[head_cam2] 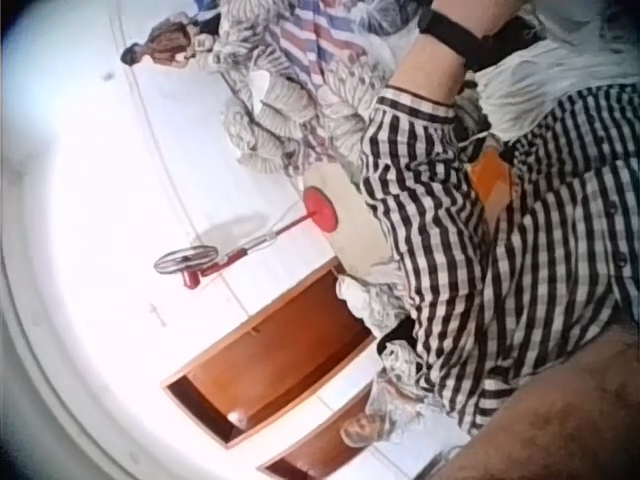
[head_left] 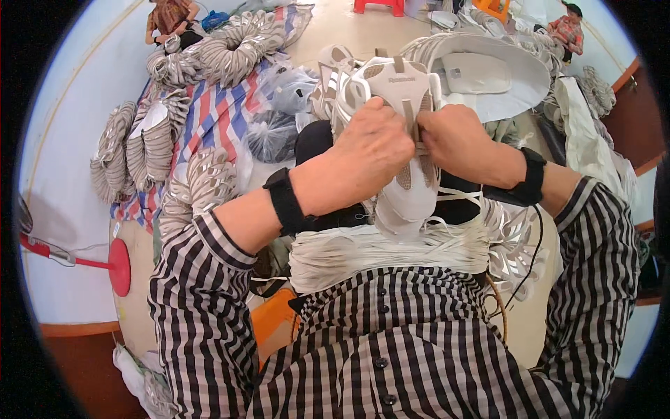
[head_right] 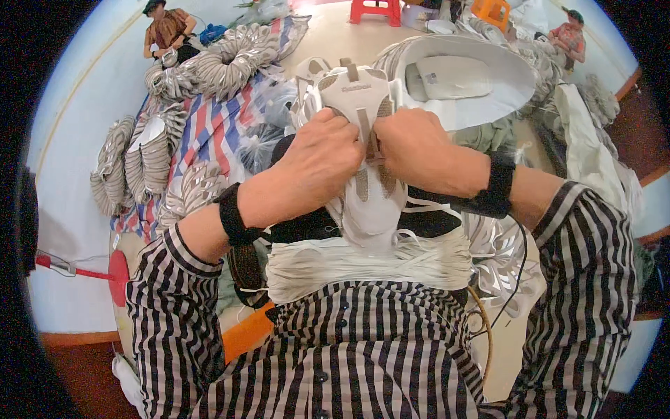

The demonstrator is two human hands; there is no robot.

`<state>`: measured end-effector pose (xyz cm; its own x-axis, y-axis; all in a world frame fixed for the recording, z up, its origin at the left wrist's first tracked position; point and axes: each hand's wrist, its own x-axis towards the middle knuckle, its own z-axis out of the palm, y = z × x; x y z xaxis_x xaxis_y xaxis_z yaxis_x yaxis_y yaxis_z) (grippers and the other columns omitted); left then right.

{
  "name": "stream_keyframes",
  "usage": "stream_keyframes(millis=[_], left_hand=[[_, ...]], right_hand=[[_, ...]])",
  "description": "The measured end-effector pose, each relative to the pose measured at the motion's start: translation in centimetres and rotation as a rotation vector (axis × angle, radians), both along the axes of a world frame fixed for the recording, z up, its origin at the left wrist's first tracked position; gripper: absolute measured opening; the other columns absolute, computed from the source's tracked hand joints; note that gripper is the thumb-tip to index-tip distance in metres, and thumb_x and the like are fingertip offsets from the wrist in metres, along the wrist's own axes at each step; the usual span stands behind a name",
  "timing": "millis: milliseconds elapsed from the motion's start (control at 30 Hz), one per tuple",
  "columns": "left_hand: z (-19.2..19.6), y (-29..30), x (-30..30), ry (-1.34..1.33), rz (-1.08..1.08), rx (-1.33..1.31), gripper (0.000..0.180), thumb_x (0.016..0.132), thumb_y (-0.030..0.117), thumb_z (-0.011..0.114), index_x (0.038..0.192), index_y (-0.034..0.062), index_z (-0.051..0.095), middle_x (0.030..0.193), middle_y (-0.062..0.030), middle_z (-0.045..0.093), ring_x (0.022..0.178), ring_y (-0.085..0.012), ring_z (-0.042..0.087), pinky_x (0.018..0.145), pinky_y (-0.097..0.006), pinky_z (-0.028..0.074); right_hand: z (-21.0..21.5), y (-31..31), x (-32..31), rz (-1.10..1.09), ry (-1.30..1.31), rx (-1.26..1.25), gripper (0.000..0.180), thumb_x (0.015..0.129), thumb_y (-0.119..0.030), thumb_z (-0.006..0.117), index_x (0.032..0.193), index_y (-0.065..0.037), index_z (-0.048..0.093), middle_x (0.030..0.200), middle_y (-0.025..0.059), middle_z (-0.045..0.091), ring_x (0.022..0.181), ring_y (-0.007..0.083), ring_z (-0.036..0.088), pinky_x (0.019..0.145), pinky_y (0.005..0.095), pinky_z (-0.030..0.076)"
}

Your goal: The recorder is lacing a white Reebok shoe while sitting in a workshop with several other workers.

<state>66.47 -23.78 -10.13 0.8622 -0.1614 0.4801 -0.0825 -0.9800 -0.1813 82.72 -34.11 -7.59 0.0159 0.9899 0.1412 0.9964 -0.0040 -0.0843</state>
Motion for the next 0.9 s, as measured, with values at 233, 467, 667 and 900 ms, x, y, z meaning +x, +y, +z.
stream_keyframes(millis=[233, 467, 667, 900], left_hand=[[-0.1, 0.0, 0.4, 0.000, -0.004, -0.006, 0.005, 0.065, 0.008, 0.063, 0.067, 0.0037, 0.063, 0.075, -0.0114, 0.058, 0.079, -0.0270, 0.058, 0.075, -0.037, 0.042], [0.2, 0.0, 0.5, 0.014, -0.016, 0.016, 0.005, 0.064, 0.008, 0.064, 0.068, 0.0042, 0.062, 0.075, -0.0107, 0.057, 0.079, -0.0268, 0.057, 0.075, -0.037, 0.042], [0.2, 0.1, 0.2, 0.055, -0.017, -0.017, 0.006, 0.065, 0.007, 0.065, 0.070, 0.0046, 0.062, 0.076, -0.0098, 0.057, 0.079, -0.0265, 0.057, 0.075, -0.037, 0.042], [0.5, 0.1, -0.1, 0.075, -0.008, -0.061, 0.007, 0.066, 0.007, 0.065, 0.072, 0.0042, 0.063, 0.081, -0.0110, 0.060, 0.083, -0.0282, 0.059, 0.078, -0.037, 0.043]], right_hand=[[0.2, 0.5, 0.9, 0.080, -0.066, -0.022, 0.011, 0.069, -0.009, 0.067, 0.074, 0.001, 0.066, 0.071, 0.0234, 0.064, 0.074, 0.0417, 0.066, 0.066, 0.0491, 0.053], [-0.3, -0.1, 1.7, 0.094, -0.116, -0.026, 0.017, 0.071, -0.016, 0.070, 0.078, -0.001, 0.066, 0.072, 0.0213, 0.065, 0.072, 0.0414, 0.066, 0.063, 0.0487, 0.052], [2.9, 2.8, 2.9, 0.089, 0.028, 0.305, 0.017, 0.087, -0.017, 0.060, 0.085, -0.001, 0.064, 0.073, 0.0235, 0.062, 0.073, 0.0424, 0.062, 0.064, 0.0495, 0.049], [2.5, -1.0, 2.9, 0.457, 0.186, 0.136, 0.017, 0.084, -0.014, 0.067, 0.099, -0.008, 0.062, 0.097, 0.0095, 0.061, 0.081, 0.0354, 0.062, 0.066, 0.0446, 0.049]])
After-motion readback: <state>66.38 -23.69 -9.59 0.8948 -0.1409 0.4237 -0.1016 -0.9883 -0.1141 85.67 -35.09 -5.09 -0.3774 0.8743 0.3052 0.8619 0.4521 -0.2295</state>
